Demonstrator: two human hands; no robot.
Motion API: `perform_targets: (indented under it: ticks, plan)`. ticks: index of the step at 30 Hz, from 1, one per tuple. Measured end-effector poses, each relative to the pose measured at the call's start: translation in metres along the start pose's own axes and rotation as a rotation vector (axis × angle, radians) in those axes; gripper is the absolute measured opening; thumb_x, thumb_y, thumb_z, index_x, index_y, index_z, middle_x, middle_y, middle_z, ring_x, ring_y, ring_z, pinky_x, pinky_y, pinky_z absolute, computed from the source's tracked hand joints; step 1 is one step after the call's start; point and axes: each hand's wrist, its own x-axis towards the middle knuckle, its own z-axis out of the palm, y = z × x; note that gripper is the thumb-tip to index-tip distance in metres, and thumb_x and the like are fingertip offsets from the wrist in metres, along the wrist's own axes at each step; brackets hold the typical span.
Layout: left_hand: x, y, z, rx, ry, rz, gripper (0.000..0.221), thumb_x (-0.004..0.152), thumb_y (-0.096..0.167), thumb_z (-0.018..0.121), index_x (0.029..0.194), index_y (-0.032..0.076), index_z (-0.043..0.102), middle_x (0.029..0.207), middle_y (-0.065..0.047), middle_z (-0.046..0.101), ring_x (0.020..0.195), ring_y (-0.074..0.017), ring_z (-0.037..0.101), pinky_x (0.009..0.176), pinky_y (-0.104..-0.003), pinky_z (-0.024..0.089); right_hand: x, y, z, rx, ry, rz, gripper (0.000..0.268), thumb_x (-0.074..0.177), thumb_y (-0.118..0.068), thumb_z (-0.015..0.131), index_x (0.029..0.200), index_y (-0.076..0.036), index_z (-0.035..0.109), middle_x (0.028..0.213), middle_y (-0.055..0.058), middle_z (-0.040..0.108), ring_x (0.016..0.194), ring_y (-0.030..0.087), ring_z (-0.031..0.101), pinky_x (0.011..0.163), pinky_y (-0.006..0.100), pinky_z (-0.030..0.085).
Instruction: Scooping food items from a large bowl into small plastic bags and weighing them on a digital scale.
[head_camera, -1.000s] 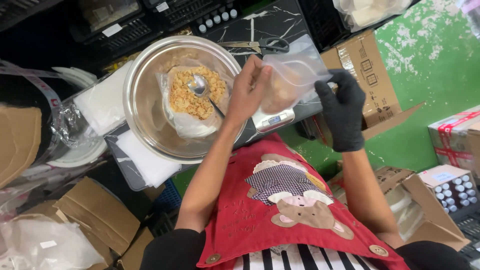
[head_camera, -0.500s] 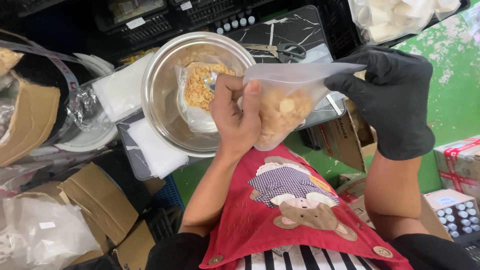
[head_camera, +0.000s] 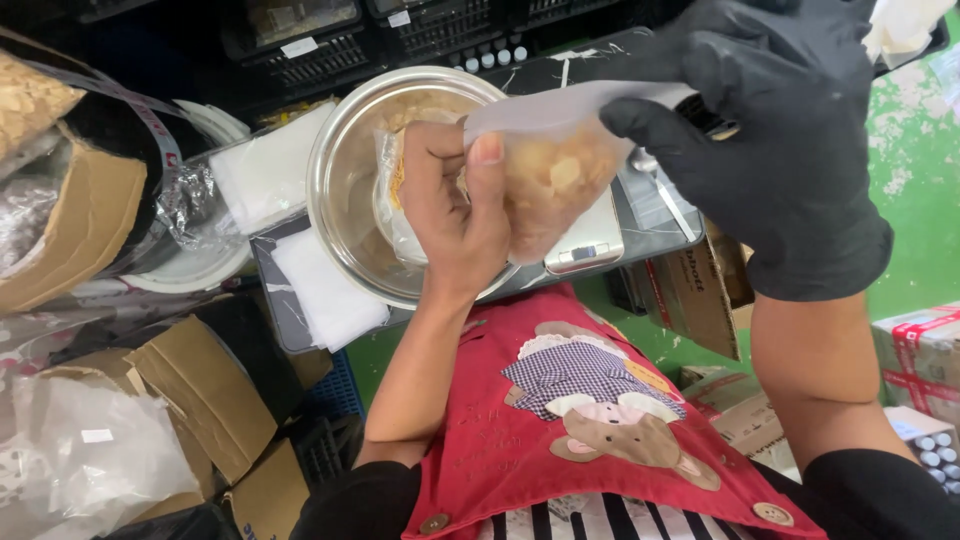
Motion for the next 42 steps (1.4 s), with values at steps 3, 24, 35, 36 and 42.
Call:
perform_targets:
  ticks: [3,24,35,36,42]
  plan:
    - [0.006,0.003,-0.006,0.067,-0.039,0.048,0.034,0.112,0.036,0.046,0.096,0.006,0.05,0.088,-0.004,0.051,0.079,-0.0164,0.049,0.074,-0.03,0.041,0.012,-0.006,0.013,-0.058,0.039,-0.097,0.029,0.124,-0.023,0.098,0.104,-0.009,0.082,0.095,0.007,0.066,0.089,0.031,0.059,0.087,0.047,0.043]
    - [0.011,-0.026,-0.175,0.464,-0.034,0.158,0.043,0.112,0.038,0.053,0.123,0.003,0.074,0.132,-0.013,0.072,0.123,-0.0298,0.072,0.107,-0.043,0.061,0.096,-0.119,0.164,-0.16,0.156,-0.512,0.011,0.099,-0.009,0.061,0.096,-0.019,0.062,0.087,0.002,0.053,0.077,0.026,0.052,0.071,0.04,0.038]
    - [-0.209,-0.303,-0.28,1.197,0.189,-1.094,0.104,0.075,0.073,0.085,0.154,0.015,0.048,0.146,-0.03,0.04,0.133,-0.0558,0.042,0.106,-0.07,0.039,-0.037,-0.047,0.112,0.626,0.273,0.425,0.007,0.099,-0.006,0.083,0.099,-0.004,0.076,0.083,0.01,0.066,0.078,0.027,0.066,0.076,0.037,0.049]
    - [-0.224,-0.305,-0.274,1.293,0.119,-1.252,0.111,0.071,0.067,0.092,0.157,0.014,0.045,0.159,-0.031,0.022,0.142,-0.0572,0.03,0.107,-0.077,0.035,-0.063,-0.036,0.103,0.676,0.366,0.634,0.009,0.095,-0.006,0.088,0.097,-0.006,0.079,0.08,0.007,0.069,0.077,0.024,0.067,0.077,0.032,0.051]
    - [-0.248,-0.363,-0.36,1.442,0.189,-1.038,0.098,0.052,0.072,0.102,0.12,0.01,0.069,0.115,-0.013,0.07,0.103,-0.04,0.072,0.083,-0.053,0.057,-0.21,-0.008,0.061,0.282,0.586,1.108,0.019,0.106,0.0,0.076,0.093,-0.006,0.065,0.09,0.003,0.061,0.086,0.013,0.053,0.081,0.03,0.044]
